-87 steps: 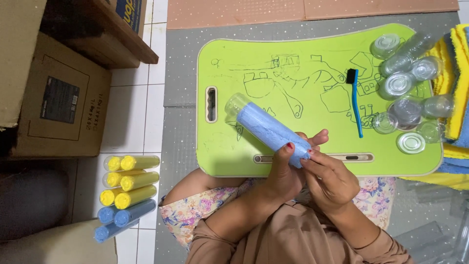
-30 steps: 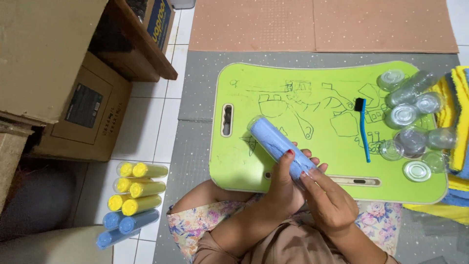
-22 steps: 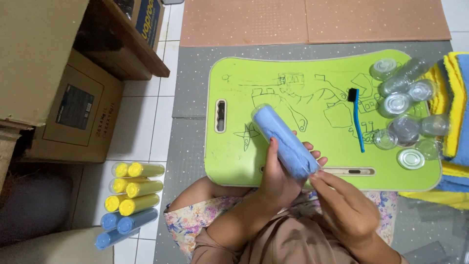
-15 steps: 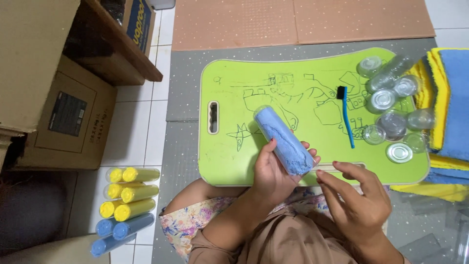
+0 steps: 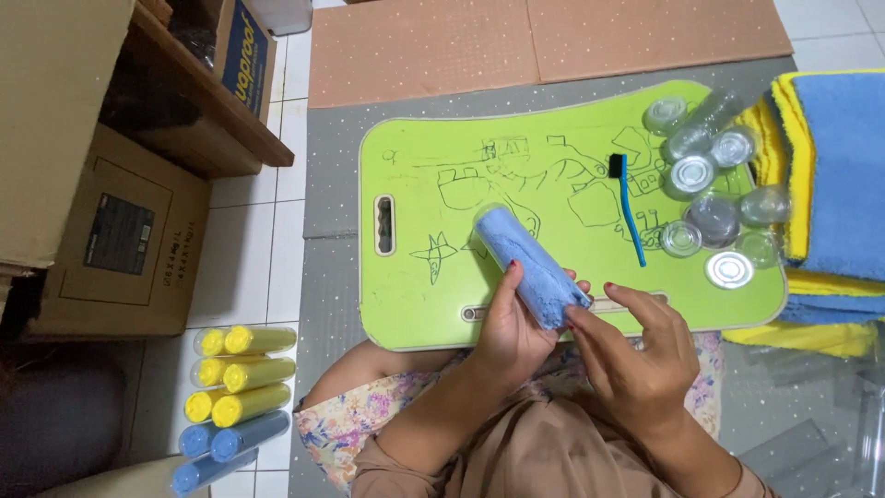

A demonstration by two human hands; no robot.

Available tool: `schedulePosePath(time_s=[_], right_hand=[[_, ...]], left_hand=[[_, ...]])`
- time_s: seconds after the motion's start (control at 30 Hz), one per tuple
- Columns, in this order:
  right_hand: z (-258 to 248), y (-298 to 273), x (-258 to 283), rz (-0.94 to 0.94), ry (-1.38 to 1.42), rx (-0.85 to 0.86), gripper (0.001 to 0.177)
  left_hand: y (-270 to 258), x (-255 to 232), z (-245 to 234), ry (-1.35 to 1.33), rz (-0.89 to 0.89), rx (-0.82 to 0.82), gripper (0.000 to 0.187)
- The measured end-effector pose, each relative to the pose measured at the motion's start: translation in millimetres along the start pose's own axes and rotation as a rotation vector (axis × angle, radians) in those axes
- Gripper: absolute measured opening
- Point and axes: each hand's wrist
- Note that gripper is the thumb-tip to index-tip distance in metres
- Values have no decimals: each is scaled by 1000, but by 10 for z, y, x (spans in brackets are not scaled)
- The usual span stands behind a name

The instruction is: Folding a microfiber cloth and stuffing it into a clear plastic tube.

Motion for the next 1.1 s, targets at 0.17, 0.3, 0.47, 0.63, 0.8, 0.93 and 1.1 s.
schedulePosePath(time_s=[0.17, 0.3, 0.47, 0.63, 0.8, 0.93, 1.1], right_hand=[[24, -39, 26, -3, -184, -22, 15], [104, -62, -11, -8, -133, -72, 4], [168, -150, -134, -20, -65, -116, 6], [116, -191, -139, 14, 17, -109, 13], [29, -113, -59, 19, 23, -84, 14], [-33, -42, -388, 69, -156, -91, 13], [-129, 169, -394, 280, -87, 24, 5]], left_hand=[[-45, 1, 33, 67, 26, -60, 50], [-40, 22, 49, 154, 69, -65, 53], [-18, 52, 58, 150, 71, -89, 53], [1, 41, 128, 282, 104, -121, 57], [5, 10, 129, 305, 80, -49, 66], [19, -455, 396, 617, -138, 253, 108], [-195, -536, 733, 2007, 131, 393, 66]])
Point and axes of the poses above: each hand's wrist, its own y-axis towards the middle knuckle, its own z-axis out of the palm, x = y × z, and after that the axes turned 10 degrees about z, right-handed
